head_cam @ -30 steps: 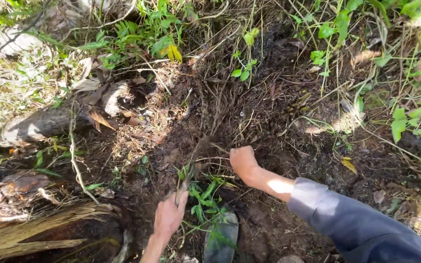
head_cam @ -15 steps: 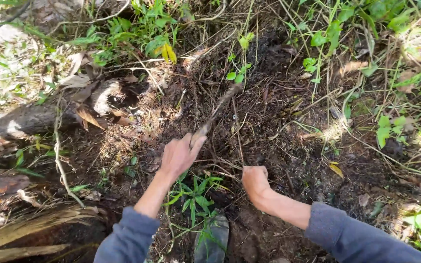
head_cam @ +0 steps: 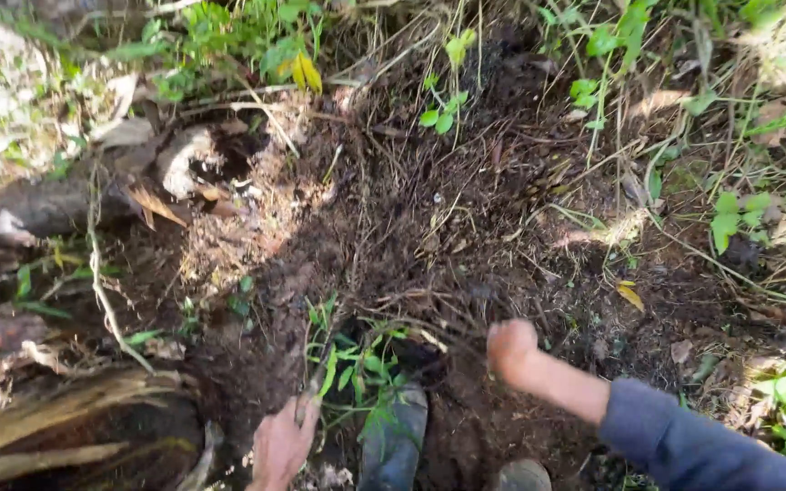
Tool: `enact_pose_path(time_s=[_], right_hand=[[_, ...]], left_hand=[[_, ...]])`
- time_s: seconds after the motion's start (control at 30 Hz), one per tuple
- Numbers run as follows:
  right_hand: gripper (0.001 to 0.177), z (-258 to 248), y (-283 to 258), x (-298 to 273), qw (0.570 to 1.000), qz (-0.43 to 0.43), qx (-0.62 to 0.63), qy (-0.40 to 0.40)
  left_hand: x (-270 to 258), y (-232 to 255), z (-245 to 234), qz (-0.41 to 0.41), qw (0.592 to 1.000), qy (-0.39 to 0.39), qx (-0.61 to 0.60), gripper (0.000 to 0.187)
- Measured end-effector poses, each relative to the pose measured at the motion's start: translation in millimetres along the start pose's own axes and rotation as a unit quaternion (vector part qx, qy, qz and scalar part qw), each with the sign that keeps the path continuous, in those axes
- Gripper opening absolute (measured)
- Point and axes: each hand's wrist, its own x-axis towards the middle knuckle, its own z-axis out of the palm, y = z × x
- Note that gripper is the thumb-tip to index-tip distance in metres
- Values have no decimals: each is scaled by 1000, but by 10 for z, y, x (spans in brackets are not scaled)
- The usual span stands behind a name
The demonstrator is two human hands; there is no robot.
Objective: The person uses a small hand hoe to loosen soil and pull weeds from the ground near a tree stump. They repeatedly dig, pull, and place the uprooted plants into a nearby wooden crate.
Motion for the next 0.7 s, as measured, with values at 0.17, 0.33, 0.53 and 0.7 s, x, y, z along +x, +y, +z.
enact_pose_path(time_s=[0.17,0.33,0.53,0.7], right_hand=[[42,-380,724,43,993,66,65,67],[53,-920,919,-291,916,-23,353,187],[96,-1019,742,-205,854,-82,442,261],[140,-920,512,-105,908,-86,362,193]], left_hand=[[14,-161,-76,3,999,24,-34,62],[146,438,-613,123,955,153,-222,45],[283,865,-589,114,958,76,-252,63],[29,422,249,127,960,-11,-251,46]])
